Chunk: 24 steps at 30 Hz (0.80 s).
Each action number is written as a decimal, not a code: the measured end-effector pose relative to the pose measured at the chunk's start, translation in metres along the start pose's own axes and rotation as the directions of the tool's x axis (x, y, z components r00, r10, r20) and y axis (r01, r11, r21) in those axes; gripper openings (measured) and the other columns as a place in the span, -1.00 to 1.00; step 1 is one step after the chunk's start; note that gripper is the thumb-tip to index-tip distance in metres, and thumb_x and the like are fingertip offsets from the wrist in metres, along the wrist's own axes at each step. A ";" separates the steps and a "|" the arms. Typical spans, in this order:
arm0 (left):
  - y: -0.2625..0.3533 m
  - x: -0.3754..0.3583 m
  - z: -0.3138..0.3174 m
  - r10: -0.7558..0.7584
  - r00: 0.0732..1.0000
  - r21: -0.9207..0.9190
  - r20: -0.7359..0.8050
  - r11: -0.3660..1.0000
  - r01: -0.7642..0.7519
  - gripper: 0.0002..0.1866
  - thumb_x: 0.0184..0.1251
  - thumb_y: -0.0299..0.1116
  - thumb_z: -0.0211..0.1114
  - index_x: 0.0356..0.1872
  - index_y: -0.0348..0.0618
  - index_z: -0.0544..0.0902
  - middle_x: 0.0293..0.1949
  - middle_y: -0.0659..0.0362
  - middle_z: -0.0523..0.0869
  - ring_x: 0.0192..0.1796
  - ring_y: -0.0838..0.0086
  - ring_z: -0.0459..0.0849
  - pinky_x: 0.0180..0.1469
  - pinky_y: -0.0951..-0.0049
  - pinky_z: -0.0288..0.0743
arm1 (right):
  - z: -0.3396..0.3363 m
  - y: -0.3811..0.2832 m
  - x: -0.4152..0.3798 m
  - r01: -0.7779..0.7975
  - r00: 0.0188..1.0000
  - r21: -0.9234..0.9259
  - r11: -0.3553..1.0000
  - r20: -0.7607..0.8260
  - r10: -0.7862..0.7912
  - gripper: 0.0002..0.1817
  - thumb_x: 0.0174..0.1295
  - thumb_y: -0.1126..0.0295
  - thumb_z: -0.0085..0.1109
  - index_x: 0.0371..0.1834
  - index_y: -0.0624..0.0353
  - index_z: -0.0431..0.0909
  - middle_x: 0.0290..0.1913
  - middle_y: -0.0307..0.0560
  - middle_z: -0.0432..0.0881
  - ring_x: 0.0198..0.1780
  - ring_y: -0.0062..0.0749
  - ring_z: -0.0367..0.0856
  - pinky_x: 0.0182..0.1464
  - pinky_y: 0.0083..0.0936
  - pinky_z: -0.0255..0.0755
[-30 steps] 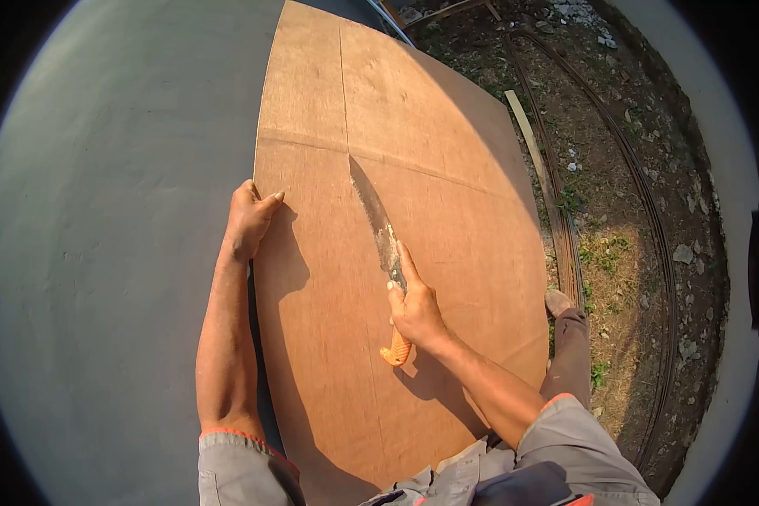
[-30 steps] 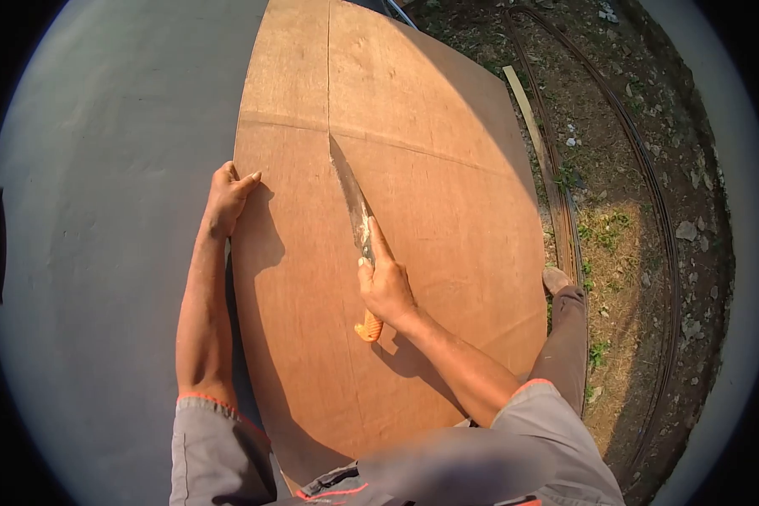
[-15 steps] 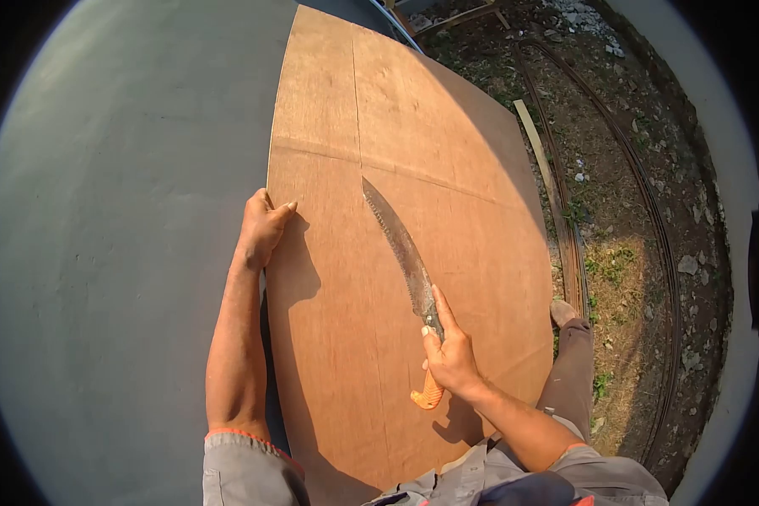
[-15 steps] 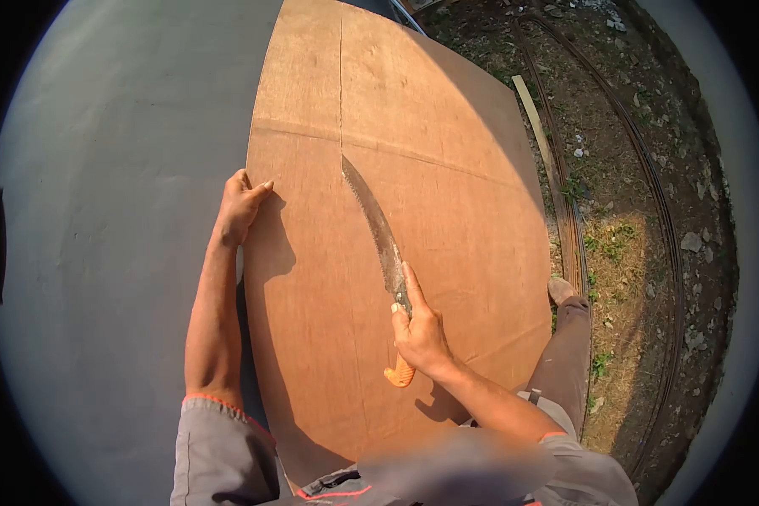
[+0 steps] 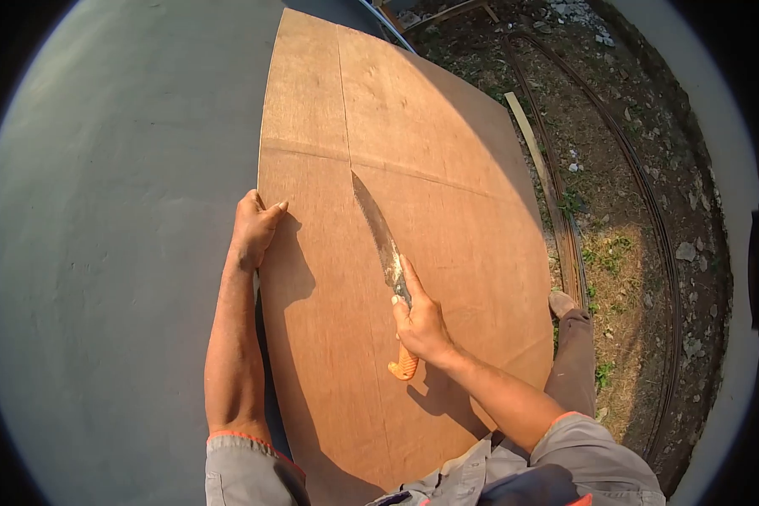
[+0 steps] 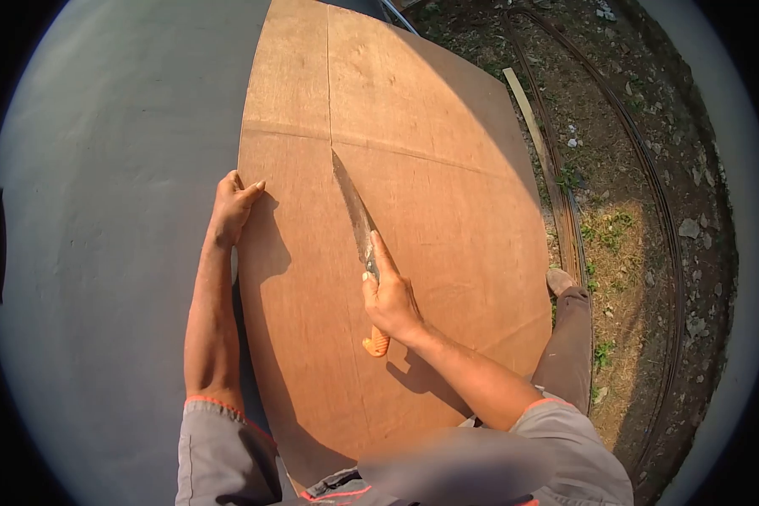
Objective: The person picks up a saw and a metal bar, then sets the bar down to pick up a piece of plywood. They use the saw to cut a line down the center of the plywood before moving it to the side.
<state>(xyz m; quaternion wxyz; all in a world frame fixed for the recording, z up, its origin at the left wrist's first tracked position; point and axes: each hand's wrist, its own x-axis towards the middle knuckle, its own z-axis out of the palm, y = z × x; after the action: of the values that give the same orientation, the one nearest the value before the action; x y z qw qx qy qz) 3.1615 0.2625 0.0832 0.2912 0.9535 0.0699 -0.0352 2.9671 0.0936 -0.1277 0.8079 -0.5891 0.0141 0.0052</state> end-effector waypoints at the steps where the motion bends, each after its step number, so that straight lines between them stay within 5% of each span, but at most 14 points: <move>1: -0.002 0.002 0.000 0.013 1.000 -0.021 -0.018 1.000 -0.014 -0.68 0.44 -0.47 0.35 0.09 -0.44 0.55 -0.06 -0.05 0.75 -0.13 0.36 0.78 -0.08 0.31 0.72 | 0.005 -0.008 0.036 -0.125 0.991 0.017 0.992 0.060 0.123 -0.21 0.47 0.54 -0.03 0.77 0.16 -0.04 -0.26 -0.02 0.77 -0.47 -0.55 0.61 -0.36 -0.51 0.56; 4: 0.003 0.001 -0.002 0.000 1.000 -0.030 -0.002 1.000 0.000 -0.69 0.44 -0.47 0.35 0.08 -0.43 0.55 -0.08 -0.07 0.76 -0.13 0.33 0.78 -0.08 0.28 0.73 | 0.015 -0.014 0.071 -0.096 0.994 -0.119 0.988 0.037 0.101 -0.21 0.47 0.55 -0.04 0.76 0.17 -0.04 -0.20 0.00 0.77 -0.48 -0.56 0.61 -0.37 -0.51 0.54; 7: -0.003 0.002 -0.003 -0.010 1.000 -0.034 0.007 0.999 0.011 -0.69 0.44 -0.46 0.35 0.07 -0.44 0.55 -0.08 -0.06 0.76 -0.13 0.34 0.78 -0.07 0.29 0.72 | 0.005 -0.002 -0.043 -0.034 0.999 -0.096 0.995 0.027 0.037 -0.21 0.47 0.54 -0.03 0.76 0.20 -0.05 -0.24 0.04 0.75 -0.49 -0.53 0.60 -0.38 -0.48 0.53; 10: -0.003 -0.002 -0.003 0.005 1.000 -0.037 0.001 0.999 -0.005 -0.69 0.44 -0.46 0.35 0.07 -0.44 0.55 -0.09 -0.05 0.76 -0.13 0.34 0.78 -0.09 0.29 0.72 | -0.010 0.002 -0.064 0.061 0.996 0.025 0.998 -0.058 -0.060 -0.20 0.46 0.53 -0.01 0.76 0.21 -0.06 -0.23 0.10 0.74 -0.50 -0.48 0.60 -0.39 -0.42 0.51; 16: 0.015 0.001 -0.003 -0.003 1.000 0.013 0.013 1.000 0.003 -0.69 0.44 -0.47 0.34 0.07 -0.45 0.55 -0.09 -0.06 0.76 -0.12 0.34 0.79 -0.12 0.31 0.73 | 0.019 -0.022 0.048 -0.114 0.993 -0.108 0.988 0.030 0.118 -0.21 0.49 0.47 -0.01 0.76 0.16 -0.05 -0.51 -0.09 0.59 -0.53 -0.50 0.55 -0.42 -0.45 0.49; 17: 0.016 -0.007 0.000 -0.051 0.998 0.010 0.031 0.999 0.051 -0.69 0.44 -0.47 0.34 0.07 -0.46 0.55 -0.10 -0.06 0.76 -0.12 0.34 0.79 -0.12 0.31 0.74 | 0.012 -0.007 0.036 -0.118 0.992 0.044 0.992 0.042 0.116 -0.20 0.48 0.50 -0.03 0.77 0.17 -0.08 -0.50 -0.10 0.59 -0.54 -0.50 0.55 -0.45 -0.39 0.49; 21: 0.007 -0.009 -0.003 -0.009 1.000 -0.055 0.015 0.998 0.010 -0.69 0.44 -0.47 0.34 0.07 -0.46 0.54 -0.10 -0.06 0.76 -0.14 0.35 0.79 -0.13 0.32 0.74 | -0.008 -0.007 -0.075 0.030 0.999 0.011 0.999 0.012 -0.031 -0.18 0.47 0.56 -0.09 0.78 0.16 -0.13 -0.44 -0.15 0.60 -0.56 -0.55 0.53 -0.50 -0.39 0.55; 24: 0.011 -0.007 0.003 0.014 1.000 -0.052 0.015 0.999 -0.013 -0.68 0.44 -0.47 0.34 0.08 -0.46 0.54 -0.09 -0.05 0.76 -0.15 0.36 0.79 -0.12 0.31 0.74 | -0.004 -0.005 -0.037 -0.003 1.000 0.089 0.996 0.002 0.003 -0.19 0.48 0.55 -0.07 0.78 0.11 -0.11 -0.28 -0.11 0.65 -0.56 -0.56 0.54 -0.49 -0.43 0.60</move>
<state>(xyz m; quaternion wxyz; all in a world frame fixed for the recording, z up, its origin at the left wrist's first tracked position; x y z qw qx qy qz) 3.1558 0.2507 0.0879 0.3165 0.9458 0.0622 -0.0385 2.9303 0.0887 -0.1235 0.8334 -0.5524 0.0145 0.0064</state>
